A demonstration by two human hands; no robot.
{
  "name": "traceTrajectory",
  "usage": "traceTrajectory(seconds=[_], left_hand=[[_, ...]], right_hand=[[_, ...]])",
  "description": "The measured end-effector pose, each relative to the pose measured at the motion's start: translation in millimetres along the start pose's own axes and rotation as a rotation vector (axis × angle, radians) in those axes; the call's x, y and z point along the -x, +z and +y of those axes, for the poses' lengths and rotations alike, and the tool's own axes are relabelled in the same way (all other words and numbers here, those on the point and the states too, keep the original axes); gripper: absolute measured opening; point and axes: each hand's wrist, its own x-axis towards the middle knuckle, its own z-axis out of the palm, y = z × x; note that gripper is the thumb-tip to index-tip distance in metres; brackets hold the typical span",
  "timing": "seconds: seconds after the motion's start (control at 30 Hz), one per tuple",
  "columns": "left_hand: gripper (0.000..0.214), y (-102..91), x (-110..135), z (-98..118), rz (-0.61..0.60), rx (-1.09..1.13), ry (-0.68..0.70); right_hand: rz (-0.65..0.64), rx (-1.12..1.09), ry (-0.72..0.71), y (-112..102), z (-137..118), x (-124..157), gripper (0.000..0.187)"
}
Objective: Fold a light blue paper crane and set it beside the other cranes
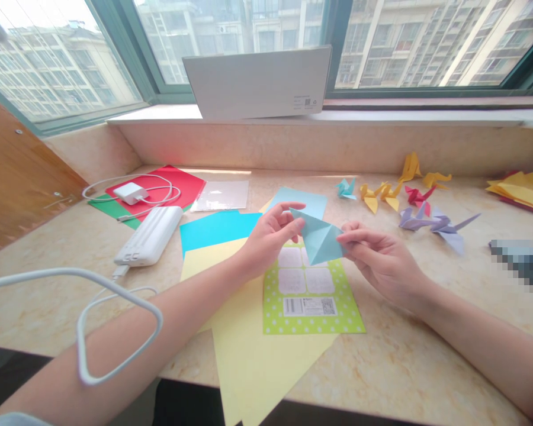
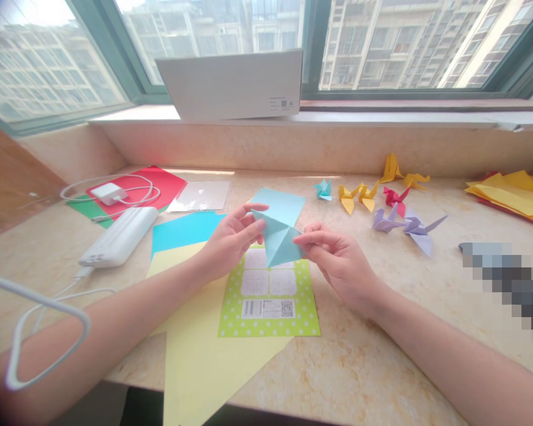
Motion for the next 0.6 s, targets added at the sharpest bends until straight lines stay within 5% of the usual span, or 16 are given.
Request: traceTrajectory(seconds=[0.37,0.6], left_hand=[[0.022,10.0,4.3,2.9,-0.069,0.181,-0.047],[0.060,13.1,14.2,4.1,-0.338,0.034,-0.148]], right_hand=[[-0.003,0.101,-0.047,-1.1,1.5,1.6,0.011],[0.013,0.128,-0.080,-2.8,3.1,2.3,0.010]])
